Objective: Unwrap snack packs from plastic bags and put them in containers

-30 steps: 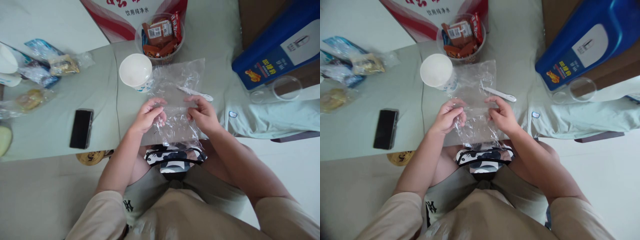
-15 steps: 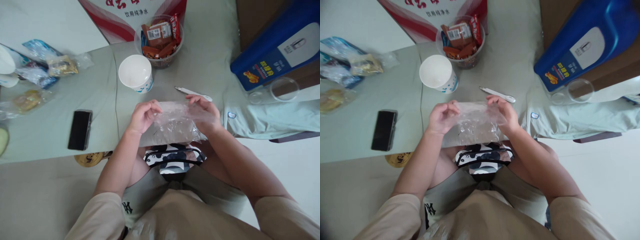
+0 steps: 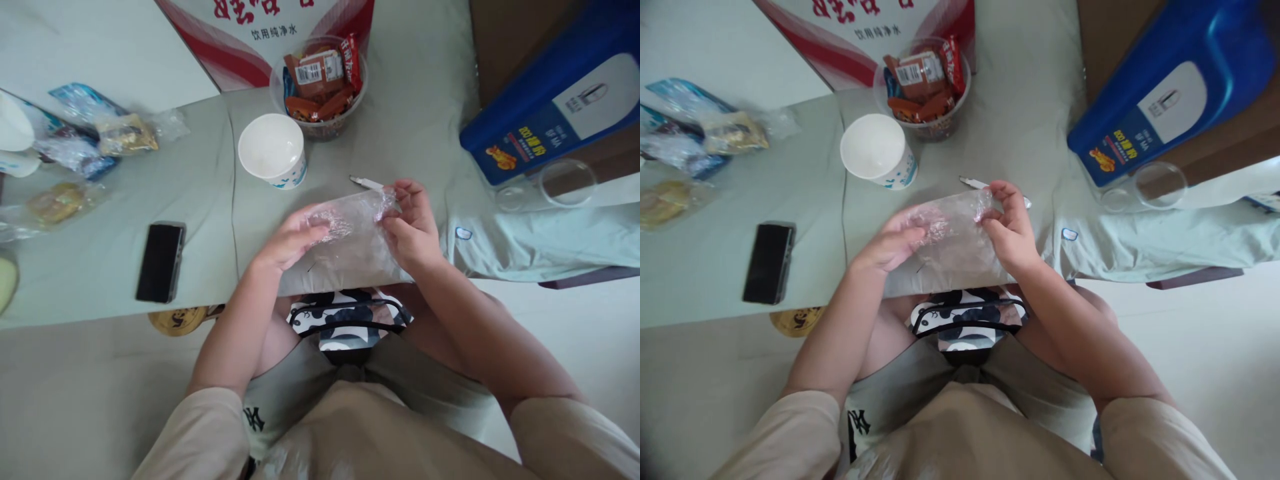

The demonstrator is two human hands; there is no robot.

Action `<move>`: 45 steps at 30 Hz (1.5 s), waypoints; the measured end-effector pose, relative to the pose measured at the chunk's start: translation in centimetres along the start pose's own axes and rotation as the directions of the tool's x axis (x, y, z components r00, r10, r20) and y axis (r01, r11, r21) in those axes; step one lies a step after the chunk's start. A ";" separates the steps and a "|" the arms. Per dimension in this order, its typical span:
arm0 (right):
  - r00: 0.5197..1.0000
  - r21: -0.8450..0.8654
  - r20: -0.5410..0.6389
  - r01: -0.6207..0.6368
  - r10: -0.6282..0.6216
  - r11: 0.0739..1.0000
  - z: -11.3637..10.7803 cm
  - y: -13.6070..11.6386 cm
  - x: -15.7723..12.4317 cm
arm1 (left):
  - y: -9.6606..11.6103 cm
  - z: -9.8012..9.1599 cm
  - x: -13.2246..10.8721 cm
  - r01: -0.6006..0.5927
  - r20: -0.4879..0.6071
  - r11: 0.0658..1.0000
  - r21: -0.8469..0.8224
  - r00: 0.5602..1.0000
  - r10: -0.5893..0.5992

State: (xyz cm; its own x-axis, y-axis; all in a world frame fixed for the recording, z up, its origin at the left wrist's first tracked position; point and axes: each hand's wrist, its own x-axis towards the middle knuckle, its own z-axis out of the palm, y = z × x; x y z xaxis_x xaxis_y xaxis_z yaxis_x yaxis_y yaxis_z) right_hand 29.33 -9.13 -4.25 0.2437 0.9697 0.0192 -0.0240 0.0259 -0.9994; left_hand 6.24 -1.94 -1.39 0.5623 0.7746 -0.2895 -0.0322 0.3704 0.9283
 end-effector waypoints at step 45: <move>0.970 0.081 0.101 -0.228 0.220 0.970 0.4 -2.7 -0.2 | 1.5 0.7 -0.8 0.087 -0.143 0.989 -0.119 0.984 -0.104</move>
State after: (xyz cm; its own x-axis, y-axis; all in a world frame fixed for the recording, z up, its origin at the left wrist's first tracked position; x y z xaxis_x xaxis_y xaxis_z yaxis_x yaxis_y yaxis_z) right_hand 28.92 -9.26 -1.50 0.1328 0.9712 -0.1978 -0.1575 -0.1763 -0.9717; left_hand 6.34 -2.40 0.37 0.4383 0.7973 -0.4150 -0.0813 0.4950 0.8651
